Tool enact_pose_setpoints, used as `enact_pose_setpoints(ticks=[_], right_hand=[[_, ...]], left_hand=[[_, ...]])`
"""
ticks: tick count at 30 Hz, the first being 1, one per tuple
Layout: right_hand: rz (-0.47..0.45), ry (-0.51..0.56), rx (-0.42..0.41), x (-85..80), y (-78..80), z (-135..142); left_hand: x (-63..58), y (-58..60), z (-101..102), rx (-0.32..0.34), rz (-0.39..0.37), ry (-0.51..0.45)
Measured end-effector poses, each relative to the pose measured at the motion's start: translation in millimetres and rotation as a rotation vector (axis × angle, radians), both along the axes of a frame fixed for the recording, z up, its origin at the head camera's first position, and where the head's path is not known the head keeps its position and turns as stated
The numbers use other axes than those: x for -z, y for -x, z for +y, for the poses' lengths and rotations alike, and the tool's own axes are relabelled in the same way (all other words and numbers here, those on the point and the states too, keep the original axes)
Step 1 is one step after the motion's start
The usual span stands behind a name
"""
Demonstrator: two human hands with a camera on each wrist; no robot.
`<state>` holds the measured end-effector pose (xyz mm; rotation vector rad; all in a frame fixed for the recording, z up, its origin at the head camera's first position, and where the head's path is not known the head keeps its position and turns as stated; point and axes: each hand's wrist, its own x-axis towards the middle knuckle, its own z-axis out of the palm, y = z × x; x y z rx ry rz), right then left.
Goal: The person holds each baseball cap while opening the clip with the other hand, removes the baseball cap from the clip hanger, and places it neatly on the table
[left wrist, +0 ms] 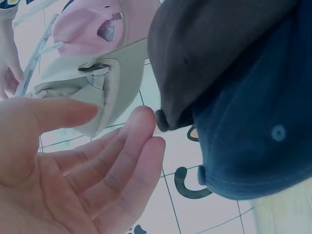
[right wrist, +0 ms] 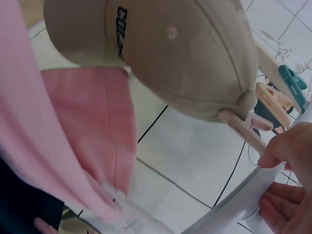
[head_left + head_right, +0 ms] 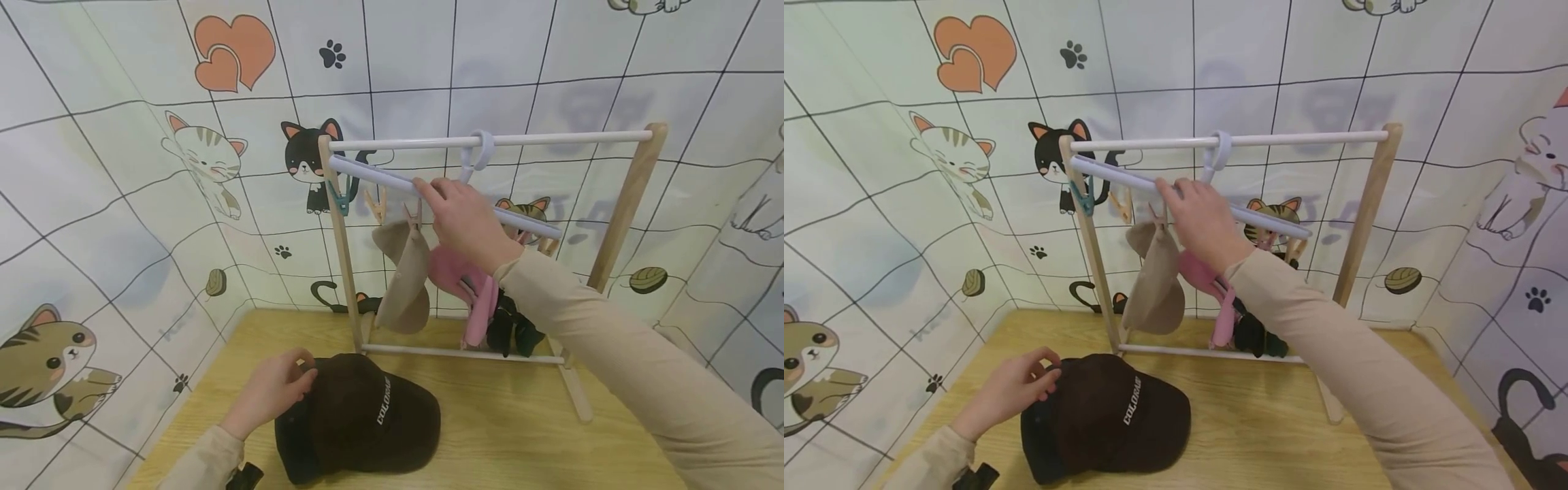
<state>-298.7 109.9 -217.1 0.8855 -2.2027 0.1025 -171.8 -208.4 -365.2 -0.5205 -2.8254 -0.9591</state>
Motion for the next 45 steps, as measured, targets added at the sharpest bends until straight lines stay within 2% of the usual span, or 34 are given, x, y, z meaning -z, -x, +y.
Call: enact_pose_setpoints(ticks=[4,13,18,24,28,31,35,42,45], right_hand=[[0.007,-0.036,0.024,-1.4,1.6,3.4],[-0.034,-0.151,0.124,-8.2,3.3,11.1],[-0.082,-0.185,0.163,-11.3,2.3,12.6],[-0.110,-0.186,0.150,-13.5,-0.1,11.0],[-0.100,-0.193,0.154,-13.3,-0.5,11.6],[-0.103,-0.199,0.163,-14.4,-1.2,11.7],[-0.106,-0.217,0.172,-16.5,-0.3,11.4],[-0.123,-0.264,0.187,-21.5,1.6,13.1],[-0.131,-0.273,0.172,-24.3,1.6,12.1]], left_hand=[[-5.7,3.4,7.4,0.009,0.005,0.021],[-22.2,19.1,33.7,0.025,0.012,0.066],[-26.2,26.9,48.4,0.068,0.045,0.076],[-28.0,35.2,66.7,0.071,0.069,0.071],[-31.5,42.6,79.8,0.123,0.090,0.063],[-36.4,49.5,89.0,0.156,0.126,0.068],[-46.6,58.2,100.1,0.164,0.165,0.094],[-65.2,77.5,121.8,0.174,0.104,0.119],[-71.4,86.5,129.2,0.184,0.071,0.102]])
